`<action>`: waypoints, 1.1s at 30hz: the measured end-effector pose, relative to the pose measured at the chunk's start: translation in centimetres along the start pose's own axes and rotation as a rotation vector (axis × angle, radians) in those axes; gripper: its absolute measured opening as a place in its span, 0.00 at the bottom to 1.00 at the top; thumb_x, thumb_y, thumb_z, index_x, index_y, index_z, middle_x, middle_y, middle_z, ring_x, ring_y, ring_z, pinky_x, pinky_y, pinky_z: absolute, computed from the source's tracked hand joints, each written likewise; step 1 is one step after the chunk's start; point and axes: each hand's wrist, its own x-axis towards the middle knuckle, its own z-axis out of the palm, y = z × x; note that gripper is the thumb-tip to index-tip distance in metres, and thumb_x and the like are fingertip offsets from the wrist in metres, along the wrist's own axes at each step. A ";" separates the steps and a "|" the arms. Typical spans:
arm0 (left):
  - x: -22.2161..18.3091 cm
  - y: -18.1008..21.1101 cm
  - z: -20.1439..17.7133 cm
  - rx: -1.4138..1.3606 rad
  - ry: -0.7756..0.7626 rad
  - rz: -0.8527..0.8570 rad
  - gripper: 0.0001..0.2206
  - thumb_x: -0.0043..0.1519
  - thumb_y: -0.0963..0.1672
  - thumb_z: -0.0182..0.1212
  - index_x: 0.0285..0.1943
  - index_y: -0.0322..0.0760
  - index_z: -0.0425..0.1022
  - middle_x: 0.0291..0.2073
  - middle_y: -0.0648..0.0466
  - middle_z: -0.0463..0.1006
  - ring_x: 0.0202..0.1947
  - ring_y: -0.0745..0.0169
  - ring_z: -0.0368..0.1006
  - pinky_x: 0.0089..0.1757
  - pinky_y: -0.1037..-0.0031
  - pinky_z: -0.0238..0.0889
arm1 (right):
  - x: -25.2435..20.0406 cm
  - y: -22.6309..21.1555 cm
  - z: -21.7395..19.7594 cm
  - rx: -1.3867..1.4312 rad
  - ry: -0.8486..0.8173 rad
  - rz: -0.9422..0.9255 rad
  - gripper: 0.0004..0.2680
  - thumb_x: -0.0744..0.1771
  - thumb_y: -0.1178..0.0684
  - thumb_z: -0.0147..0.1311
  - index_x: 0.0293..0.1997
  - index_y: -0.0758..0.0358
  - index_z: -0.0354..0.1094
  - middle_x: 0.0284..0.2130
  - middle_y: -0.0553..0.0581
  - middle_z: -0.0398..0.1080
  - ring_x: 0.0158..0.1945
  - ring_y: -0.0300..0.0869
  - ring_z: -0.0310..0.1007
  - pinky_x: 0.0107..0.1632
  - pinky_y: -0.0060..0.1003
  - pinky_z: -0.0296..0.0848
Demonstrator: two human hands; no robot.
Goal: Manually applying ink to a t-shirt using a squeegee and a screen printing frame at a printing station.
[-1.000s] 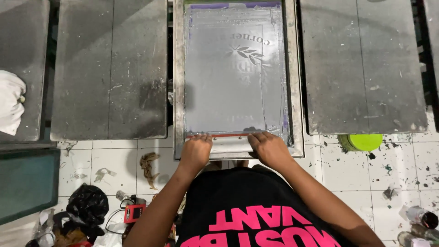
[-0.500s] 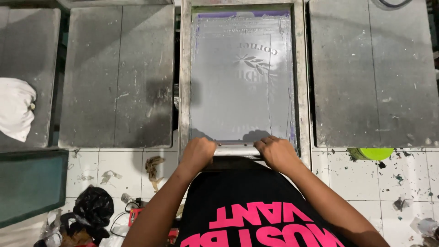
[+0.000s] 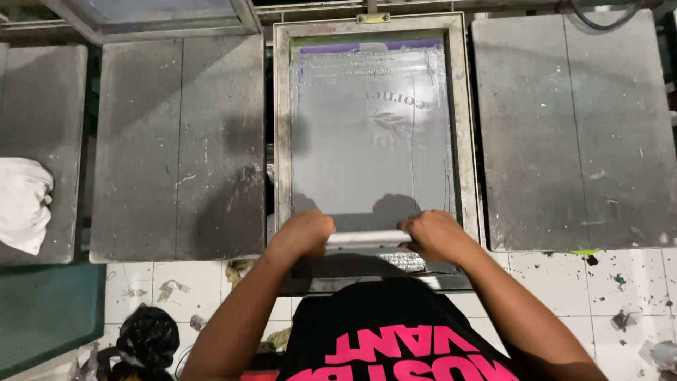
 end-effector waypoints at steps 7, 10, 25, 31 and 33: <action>3.6 -1.4 -8.9 0.090 0.098 0.152 0.09 0.49 0.41 0.64 0.37 0.33 0.83 0.36 0.43 0.84 0.44 0.41 0.82 0.43 0.56 0.75 | 3.0 2.8 -8.9 -0.021 -0.065 0.039 0.09 0.64 0.47 0.61 0.36 0.61 0.77 0.29 0.63 0.80 0.41 0.59 0.82 0.47 0.53 0.78; 6.9 -4.6 -14.2 0.003 0.223 0.319 0.12 0.49 0.44 0.65 0.38 0.31 0.83 0.35 0.37 0.83 0.43 0.33 0.80 0.43 0.50 0.72 | 6.4 5.8 -12.9 -0.104 0.006 0.069 0.10 0.63 0.46 0.62 0.35 0.64 0.78 0.29 0.66 0.80 0.41 0.61 0.82 0.46 0.56 0.78; 26.6 -9.7 -26.3 0.022 0.490 0.055 0.14 0.48 0.45 0.74 0.42 0.41 0.85 0.41 0.44 0.84 0.50 0.39 0.79 0.48 0.52 0.74 | 24.0 17.9 -19.9 -0.230 0.245 0.203 0.15 0.62 0.36 0.61 0.41 0.54 0.80 0.32 0.68 0.78 0.42 0.65 0.80 0.44 0.57 0.77; 27.6 -10.5 -26.0 -0.016 0.549 0.063 0.13 0.49 0.45 0.74 0.42 0.40 0.85 0.42 0.42 0.83 0.50 0.36 0.78 0.48 0.52 0.73 | 25.3 18.1 -19.9 -0.240 0.216 0.256 0.12 0.63 0.39 0.59 0.44 0.50 0.80 0.34 0.66 0.79 0.44 0.63 0.81 0.46 0.55 0.77; 27.8 -10.5 -25.2 -0.026 0.562 0.064 0.13 0.49 0.45 0.74 0.42 0.41 0.85 0.42 0.42 0.83 0.49 0.37 0.79 0.46 0.53 0.74 | 25.4 18.3 -19.0 -0.252 0.211 0.266 0.12 0.64 0.40 0.58 0.45 0.50 0.80 0.34 0.66 0.79 0.44 0.62 0.81 0.46 0.55 0.78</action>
